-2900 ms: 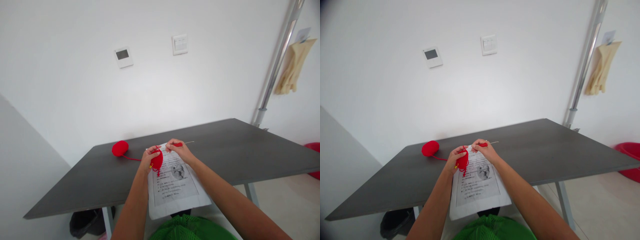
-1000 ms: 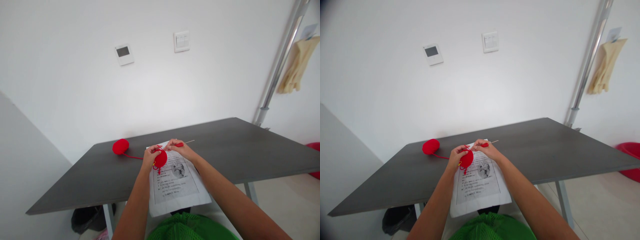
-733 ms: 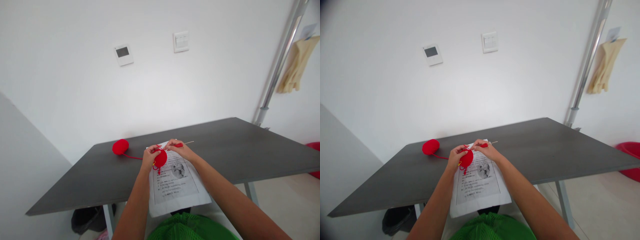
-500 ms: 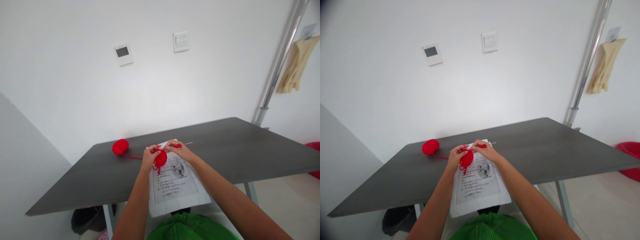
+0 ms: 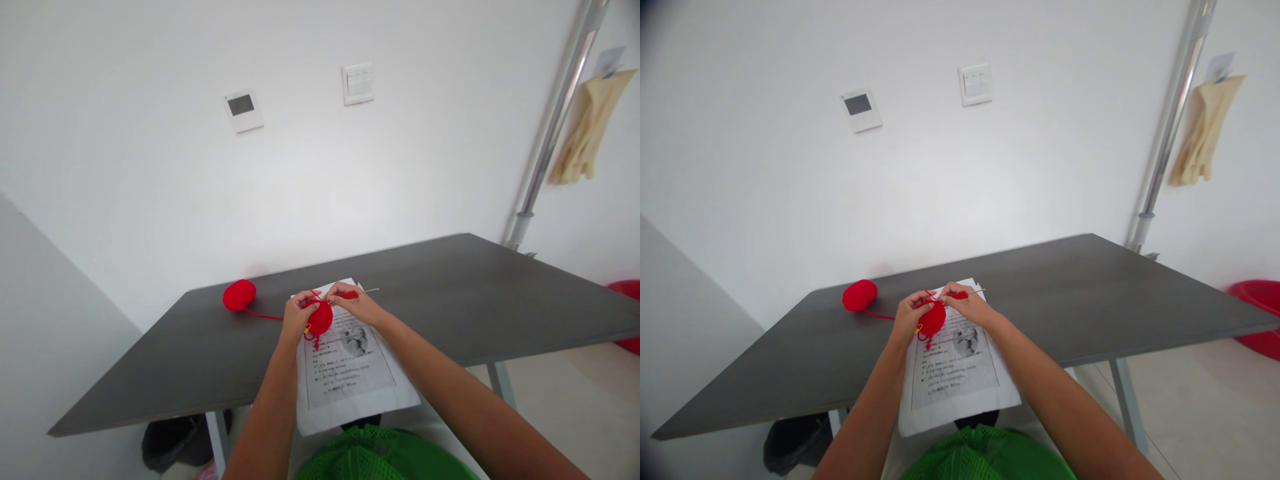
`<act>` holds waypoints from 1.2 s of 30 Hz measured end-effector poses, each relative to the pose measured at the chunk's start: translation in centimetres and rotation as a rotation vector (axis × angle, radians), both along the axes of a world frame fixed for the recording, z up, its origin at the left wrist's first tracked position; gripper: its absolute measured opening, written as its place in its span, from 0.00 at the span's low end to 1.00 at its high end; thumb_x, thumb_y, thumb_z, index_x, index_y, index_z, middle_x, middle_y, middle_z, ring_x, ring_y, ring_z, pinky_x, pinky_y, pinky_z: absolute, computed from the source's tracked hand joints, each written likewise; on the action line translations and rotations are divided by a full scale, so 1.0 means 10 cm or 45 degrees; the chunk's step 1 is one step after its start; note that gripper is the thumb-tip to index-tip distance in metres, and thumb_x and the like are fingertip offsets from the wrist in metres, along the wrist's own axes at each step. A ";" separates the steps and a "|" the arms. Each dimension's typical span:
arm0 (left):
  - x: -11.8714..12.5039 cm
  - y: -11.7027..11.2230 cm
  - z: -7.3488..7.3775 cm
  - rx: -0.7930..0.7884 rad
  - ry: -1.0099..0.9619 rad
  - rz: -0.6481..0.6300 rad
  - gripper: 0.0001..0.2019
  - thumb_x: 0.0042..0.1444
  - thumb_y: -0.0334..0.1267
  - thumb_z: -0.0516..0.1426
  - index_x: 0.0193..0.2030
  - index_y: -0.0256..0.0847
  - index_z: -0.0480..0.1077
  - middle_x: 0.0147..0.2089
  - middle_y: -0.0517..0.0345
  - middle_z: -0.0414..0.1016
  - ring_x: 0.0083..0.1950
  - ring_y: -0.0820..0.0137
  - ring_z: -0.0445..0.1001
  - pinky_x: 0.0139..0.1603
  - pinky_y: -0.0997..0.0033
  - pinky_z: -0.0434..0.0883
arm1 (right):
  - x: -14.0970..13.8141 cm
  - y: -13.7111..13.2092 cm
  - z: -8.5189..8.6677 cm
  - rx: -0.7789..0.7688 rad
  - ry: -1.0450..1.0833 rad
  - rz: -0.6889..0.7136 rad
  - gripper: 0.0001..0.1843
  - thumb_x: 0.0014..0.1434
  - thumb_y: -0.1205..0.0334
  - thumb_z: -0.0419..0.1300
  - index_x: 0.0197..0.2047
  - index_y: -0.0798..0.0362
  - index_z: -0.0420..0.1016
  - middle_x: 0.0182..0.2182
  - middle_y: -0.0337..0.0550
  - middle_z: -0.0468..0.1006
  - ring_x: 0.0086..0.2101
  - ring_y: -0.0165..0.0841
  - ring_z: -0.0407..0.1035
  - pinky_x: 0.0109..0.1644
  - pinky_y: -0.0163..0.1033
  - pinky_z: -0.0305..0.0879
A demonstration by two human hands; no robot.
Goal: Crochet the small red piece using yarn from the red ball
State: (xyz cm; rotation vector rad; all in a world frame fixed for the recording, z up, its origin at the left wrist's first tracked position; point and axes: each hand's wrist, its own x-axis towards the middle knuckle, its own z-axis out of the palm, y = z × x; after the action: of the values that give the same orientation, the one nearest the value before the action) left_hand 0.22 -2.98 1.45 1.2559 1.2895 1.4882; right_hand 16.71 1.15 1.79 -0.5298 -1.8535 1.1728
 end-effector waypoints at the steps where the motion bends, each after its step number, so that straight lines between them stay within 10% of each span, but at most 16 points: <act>1: 0.01 0.00 0.00 0.001 0.009 -0.016 0.13 0.37 0.30 0.60 0.34 0.37 0.74 0.28 0.57 0.75 0.29 0.69 0.72 0.29 0.73 0.67 | -0.01 0.00 0.00 0.032 -0.021 -0.020 0.05 0.55 0.65 0.55 0.30 0.54 0.71 0.28 0.39 0.71 0.33 0.32 0.66 0.39 0.37 0.61; 12: 0.04 0.02 -0.01 0.044 -0.052 -0.053 0.15 0.37 0.35 0.63 0.36 0.37 0.74 0.32 0.54 0.77 0.32 0.67 0.73 0.33 0.71 0.69 | -0.05 0.00 -0.06 0.406 -0.035 -0.141 0.03 0.56 0.67 0.55 0.32 0.52 0.70 0.31 0.40 0.70 0.35 0.31 0.65 0.40 0.36 0.60; 36: -0.05 0.12 -0.14 -0.087 -0.031 0.137 0.18 0.41 0.50 0.60 0.24 0.33 0.74 0.19 0.57 0.72 0.22 0.72 0.67 0.23 0.74 0.62 | -0.03 -0.02 -0.05 0.492 -0.043 -0.195 0.04 0.57 0.64 0.56 0.36 0.51 0.71 0.35 0.42 0.74 0.37 0.32 0.68 0.44 0.38 0.63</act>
State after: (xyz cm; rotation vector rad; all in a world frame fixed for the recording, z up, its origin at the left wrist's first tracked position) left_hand -0.26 -1.81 0.08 1.1369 1.3991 1.5159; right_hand 16.44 0.99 1.30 -0.4623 -1.9671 0.6848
